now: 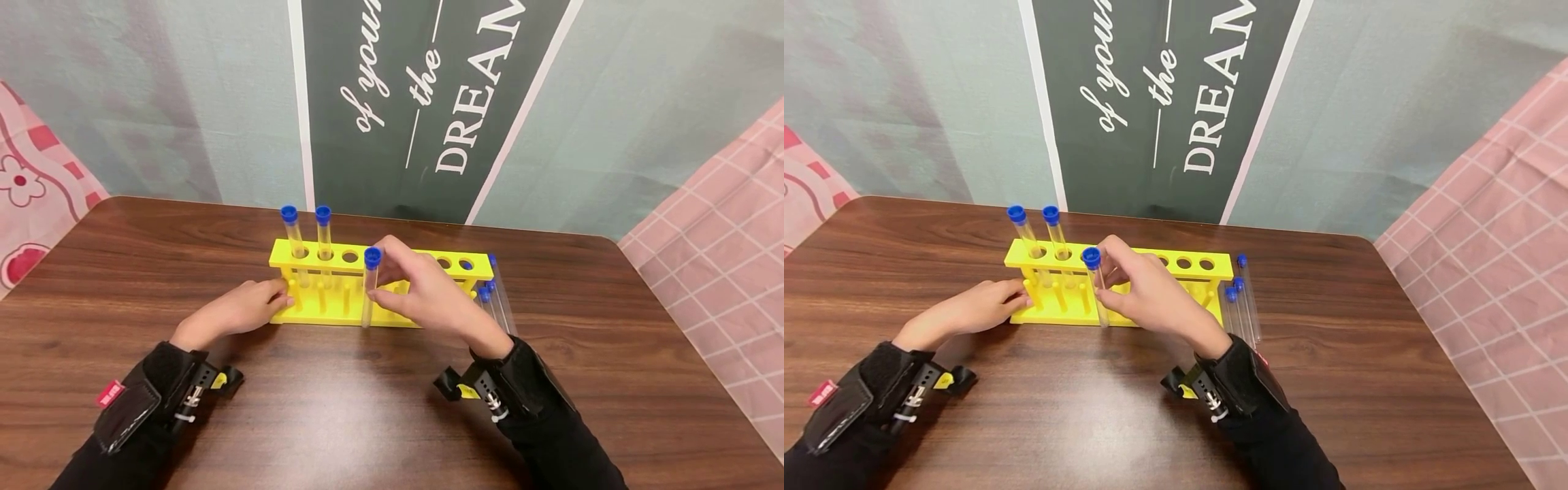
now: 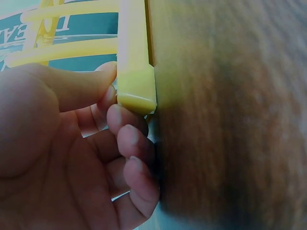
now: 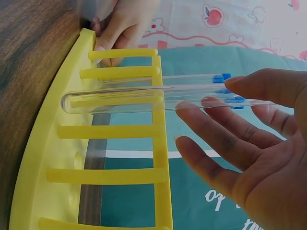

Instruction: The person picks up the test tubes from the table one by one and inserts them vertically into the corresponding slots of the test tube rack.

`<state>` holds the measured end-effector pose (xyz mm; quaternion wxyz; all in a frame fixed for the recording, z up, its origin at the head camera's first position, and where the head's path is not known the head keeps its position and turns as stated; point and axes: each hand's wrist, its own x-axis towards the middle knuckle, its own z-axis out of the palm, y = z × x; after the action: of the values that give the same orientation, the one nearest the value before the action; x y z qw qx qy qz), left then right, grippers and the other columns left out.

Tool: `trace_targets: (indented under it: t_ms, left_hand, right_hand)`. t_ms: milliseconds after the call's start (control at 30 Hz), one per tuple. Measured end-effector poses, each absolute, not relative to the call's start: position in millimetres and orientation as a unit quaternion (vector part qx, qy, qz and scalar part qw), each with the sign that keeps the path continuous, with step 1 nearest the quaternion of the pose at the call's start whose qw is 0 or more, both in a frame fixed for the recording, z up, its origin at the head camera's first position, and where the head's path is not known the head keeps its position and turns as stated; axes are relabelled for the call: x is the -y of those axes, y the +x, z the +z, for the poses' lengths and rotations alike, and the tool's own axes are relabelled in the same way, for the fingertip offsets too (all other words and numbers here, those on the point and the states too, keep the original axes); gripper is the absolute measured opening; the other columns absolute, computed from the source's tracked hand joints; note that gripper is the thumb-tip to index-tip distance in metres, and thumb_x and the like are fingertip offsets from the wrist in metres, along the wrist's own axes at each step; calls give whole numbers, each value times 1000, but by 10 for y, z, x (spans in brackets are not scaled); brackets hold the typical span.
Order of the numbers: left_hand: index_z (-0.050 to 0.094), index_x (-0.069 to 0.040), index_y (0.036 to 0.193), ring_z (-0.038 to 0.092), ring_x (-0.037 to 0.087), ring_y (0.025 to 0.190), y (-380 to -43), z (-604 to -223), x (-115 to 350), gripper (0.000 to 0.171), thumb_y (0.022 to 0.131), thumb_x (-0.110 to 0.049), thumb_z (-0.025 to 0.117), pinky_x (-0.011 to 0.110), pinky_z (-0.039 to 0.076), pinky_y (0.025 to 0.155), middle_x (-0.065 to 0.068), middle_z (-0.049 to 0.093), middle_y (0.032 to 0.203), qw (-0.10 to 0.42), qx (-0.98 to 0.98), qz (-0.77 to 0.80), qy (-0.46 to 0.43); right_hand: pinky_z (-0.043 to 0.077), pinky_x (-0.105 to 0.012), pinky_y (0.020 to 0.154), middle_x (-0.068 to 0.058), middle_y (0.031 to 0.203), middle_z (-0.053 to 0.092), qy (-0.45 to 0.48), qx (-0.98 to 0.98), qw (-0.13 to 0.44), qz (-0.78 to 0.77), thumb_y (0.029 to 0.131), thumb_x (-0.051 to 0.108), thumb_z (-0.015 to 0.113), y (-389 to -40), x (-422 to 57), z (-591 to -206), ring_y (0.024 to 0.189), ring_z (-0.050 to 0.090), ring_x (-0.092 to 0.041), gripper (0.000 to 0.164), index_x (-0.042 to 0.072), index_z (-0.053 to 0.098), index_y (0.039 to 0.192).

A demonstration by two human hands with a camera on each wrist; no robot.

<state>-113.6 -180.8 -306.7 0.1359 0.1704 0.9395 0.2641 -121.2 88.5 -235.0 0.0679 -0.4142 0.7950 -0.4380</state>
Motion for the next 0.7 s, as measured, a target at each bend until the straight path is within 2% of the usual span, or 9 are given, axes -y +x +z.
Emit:
trace_targets:
  t_ms: [700]
  left_hand:
    - [44,-6,77,34,13,52,-1109,-3100,1798,22,95,-17,49,27,29,52,1,36,61,128,-940,265,171]
  right_hand:
    - [50,-31,76,-5,86,60,-407,-803,36,-435,81,-3,65,-1315,-837,-2333,82,63,-15,31,3,44,102]
